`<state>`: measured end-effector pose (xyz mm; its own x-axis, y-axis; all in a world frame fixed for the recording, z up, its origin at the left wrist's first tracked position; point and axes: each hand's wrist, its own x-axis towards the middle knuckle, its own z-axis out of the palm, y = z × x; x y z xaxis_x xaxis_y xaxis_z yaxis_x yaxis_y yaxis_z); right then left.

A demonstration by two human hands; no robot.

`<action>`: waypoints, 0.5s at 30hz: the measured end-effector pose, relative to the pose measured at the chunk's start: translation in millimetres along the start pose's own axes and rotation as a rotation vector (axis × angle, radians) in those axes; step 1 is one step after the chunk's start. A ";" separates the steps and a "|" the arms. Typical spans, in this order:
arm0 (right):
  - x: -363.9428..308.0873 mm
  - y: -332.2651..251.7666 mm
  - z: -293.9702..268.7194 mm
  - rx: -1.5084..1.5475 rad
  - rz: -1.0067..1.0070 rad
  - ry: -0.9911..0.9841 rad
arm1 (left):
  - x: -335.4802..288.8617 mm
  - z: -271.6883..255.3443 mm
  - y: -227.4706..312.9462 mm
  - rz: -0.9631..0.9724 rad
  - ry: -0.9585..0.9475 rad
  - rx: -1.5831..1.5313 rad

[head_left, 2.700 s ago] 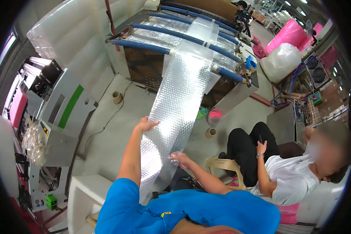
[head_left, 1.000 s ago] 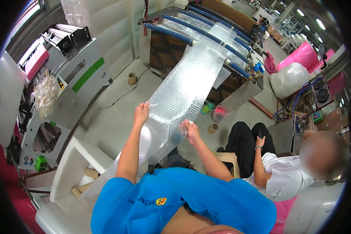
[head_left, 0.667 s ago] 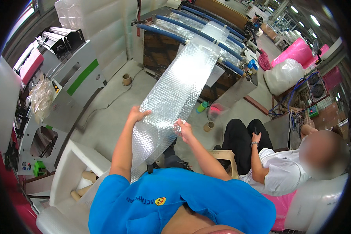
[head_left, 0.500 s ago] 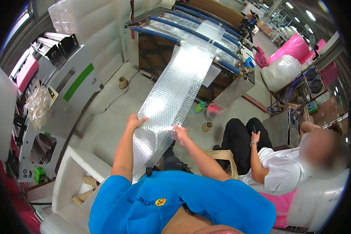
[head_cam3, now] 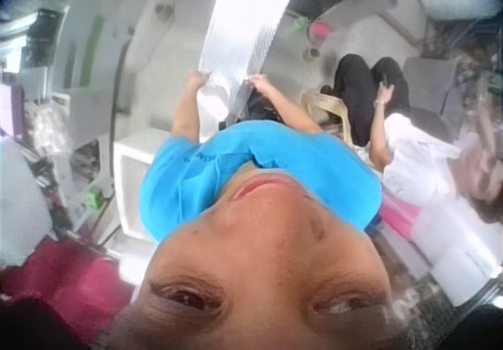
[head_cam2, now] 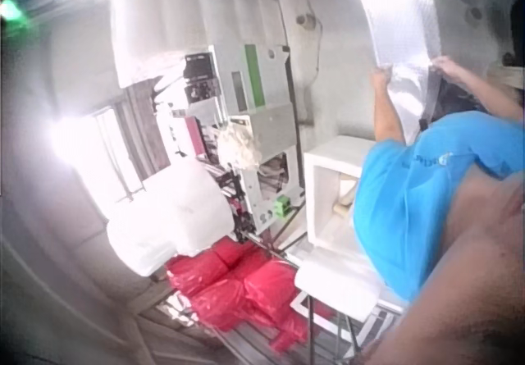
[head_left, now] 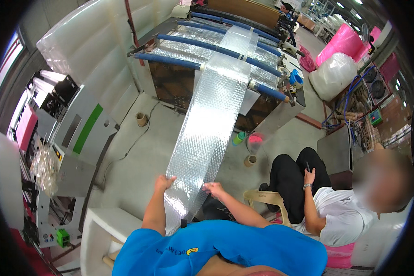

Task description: The person handles a sheet of bubble wrap, pulling it from a roll and smoothing it out with their hands. They repeatedly adjust the bubble wrap as it feeds through a machine.

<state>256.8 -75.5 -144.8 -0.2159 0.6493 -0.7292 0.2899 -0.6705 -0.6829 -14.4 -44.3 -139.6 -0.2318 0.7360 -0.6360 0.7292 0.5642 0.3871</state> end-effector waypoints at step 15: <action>74.8 -44.9 -76.4 0.050 -0.071 0.080 | 70.3 -4.5 104.3 -0.023 0.014 0.033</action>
<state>298.9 30.6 -165.3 -0.1585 0.7208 -0.6747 0.2290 -0.6379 -0.7353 42.5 67.9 -141.0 -0.2574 0.7284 -0.6350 0.7442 0.5686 0.3505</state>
